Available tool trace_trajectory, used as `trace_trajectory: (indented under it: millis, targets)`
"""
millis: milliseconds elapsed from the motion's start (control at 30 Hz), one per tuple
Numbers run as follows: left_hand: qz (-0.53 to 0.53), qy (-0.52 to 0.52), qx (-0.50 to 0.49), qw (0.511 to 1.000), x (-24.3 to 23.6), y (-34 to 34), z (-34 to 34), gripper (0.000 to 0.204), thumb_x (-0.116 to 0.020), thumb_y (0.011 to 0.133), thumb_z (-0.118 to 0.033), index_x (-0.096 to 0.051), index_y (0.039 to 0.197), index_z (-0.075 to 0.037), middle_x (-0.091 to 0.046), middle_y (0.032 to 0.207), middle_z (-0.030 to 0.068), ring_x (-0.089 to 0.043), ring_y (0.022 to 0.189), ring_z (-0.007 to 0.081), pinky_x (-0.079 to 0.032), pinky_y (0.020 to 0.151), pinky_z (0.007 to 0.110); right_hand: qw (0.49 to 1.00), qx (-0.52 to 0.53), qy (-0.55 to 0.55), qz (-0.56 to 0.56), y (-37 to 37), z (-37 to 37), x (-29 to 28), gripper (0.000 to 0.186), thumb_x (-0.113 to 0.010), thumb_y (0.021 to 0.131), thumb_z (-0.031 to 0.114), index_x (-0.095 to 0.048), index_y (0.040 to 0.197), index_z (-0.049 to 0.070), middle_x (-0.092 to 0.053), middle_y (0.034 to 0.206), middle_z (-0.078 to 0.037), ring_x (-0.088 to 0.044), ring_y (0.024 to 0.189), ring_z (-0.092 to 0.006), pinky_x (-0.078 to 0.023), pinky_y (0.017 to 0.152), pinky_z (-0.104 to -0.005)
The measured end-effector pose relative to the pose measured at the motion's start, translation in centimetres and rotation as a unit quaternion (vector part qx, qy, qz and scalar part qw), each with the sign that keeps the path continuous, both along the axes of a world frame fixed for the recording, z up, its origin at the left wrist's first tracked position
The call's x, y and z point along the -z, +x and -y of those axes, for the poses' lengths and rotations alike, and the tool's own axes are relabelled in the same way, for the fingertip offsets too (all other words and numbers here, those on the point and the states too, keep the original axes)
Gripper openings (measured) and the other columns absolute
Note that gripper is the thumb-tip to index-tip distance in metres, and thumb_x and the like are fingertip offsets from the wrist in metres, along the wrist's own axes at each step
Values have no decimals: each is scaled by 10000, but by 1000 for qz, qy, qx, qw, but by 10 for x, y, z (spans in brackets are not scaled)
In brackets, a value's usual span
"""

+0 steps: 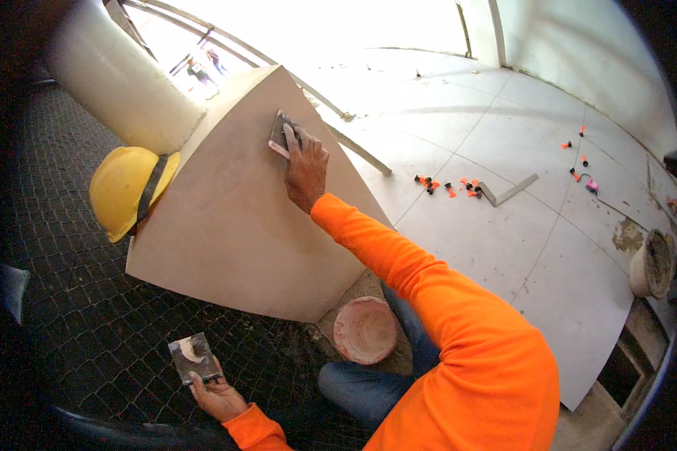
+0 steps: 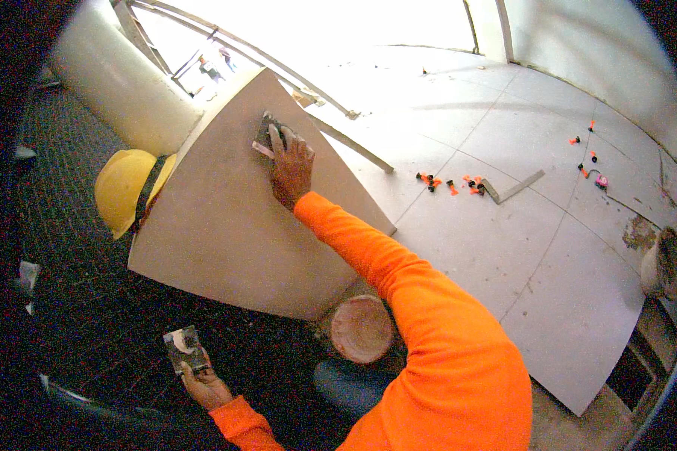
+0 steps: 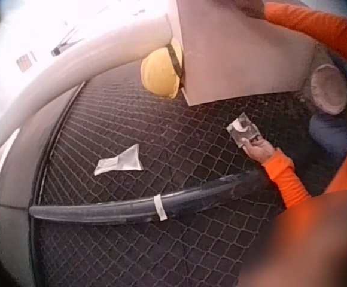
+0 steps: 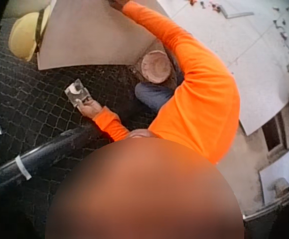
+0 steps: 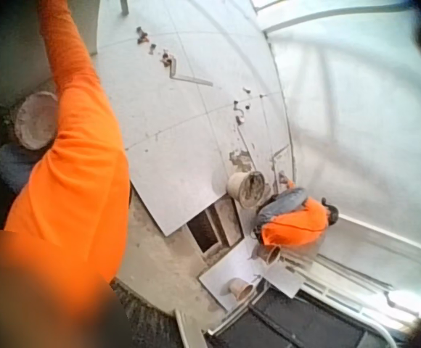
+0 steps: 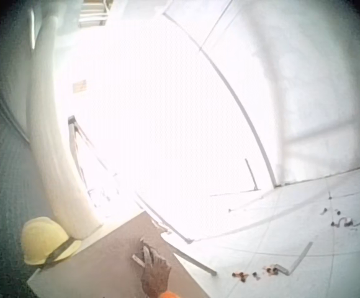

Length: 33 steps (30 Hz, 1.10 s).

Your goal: The person kneels on the floor and uses a trowel to scoop plaster from a bucket, then applies and smooths it onto a vertical wall surface. The person repeatedly scoops and spreads the material to even out the wall.

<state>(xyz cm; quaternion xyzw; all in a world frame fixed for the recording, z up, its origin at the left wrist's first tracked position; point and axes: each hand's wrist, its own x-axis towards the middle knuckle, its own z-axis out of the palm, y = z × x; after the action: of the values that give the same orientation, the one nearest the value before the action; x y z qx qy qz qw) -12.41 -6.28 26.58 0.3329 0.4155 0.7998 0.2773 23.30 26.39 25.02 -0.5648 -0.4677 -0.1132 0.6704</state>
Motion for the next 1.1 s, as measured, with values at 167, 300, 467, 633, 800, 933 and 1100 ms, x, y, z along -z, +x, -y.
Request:
trace_trajectory:
  millis: [167, 300, 467, 633, 800, 933, 1100]
  targets:
    - [6, 2, 12, 1000, -3, 5, 1, 449, -581, 1044, -152, -461, 1424, 53, -580, 1377, 225, -639, 1206, 334, -581, 1037, 480, 998, 40, -35, -33, 9, -7, -1, 771, -603, 837, -19, -403, 1566, 129, -378, 1539, -149, -395, 1349, -372, -328, 1081, -583]
    - [8, 12, -3, 1000, -6, 11, 2, 433, -584, 1044, -145, -470, 1415, 48, -585, 1363, 229, -645, 1199, 330, -587, 1032, 472, 997, 57, -40, -32, -1, -13, -13, 613, -548, 974, 144, -387, 1565, 111, -421, 1510, -171, -431, 1328, -376, -367, 1023, -594]
    - [15, -3, -12, 1000, -10, 13, 0, 432, -591, 1045, -155, -478, 1412, 43, -579, 1381, 227, -649, 1198, 319, -593, 1022, 458, 999, 42, 13, 28, -46, -6, -8, 619, -564, 981, 195, -381, 1569, 144, -412, 1519, -181, -440, 1315, -404, -375, 1012, -617]
    - [17, 0, -7, 1000, -9, 11, 1, 441, -584, 1050, -164, -471, 1424, 42, -563, 1409, 228, -640, 1217, 315, -590, 1026, 450, 993, -46, 7, 106, -89, 17, 23, 604, -570, 976, 247, -415, 1554, 173, -394, 1550, -174, -433, 1325, -428, -367, 1046, -643]
    - [26, 9, -24, 999, -6, 11, 0, 452, -568, 1061, -179, -457, 1439, 43, -563, 1409, 223, -632, 1223, 323, -582, 1026, 450, 973, -165, 9, 165, -90, 52, 59, 551, -550, 991, 212, -461, 1534, 177, -426, 1543, -166, -472, 1313, -417, -388, 1053, -638]
    - [24, 4, -26, 999, -6, 11, -1, 451, -557, 1065, -173, -449, 1446, 42, -565, 1401, 223, -636, 1211, 325, -588, 1014, 448, 981, -12, -163, 106, -43, 29, 56, 594, -509, 968, 85, -464, 1543, 224, -360, 1627, -139, -471, 1336, -399, -387, 1095, -602]
    - [20, 17, -13, 1000, -6, 8, 0, 457, -574, 1057, -168, -449, 1439, 49, -567, 1395, 225, -639, 1202, 324, -593, 1009, 455, 989, 4, -22, -147, 8, -3, 56, 574, -498, 947, 32, -571, 1466, 266, -345, 1631, -122, -357, 1443, -360, -330, 1145, -605]
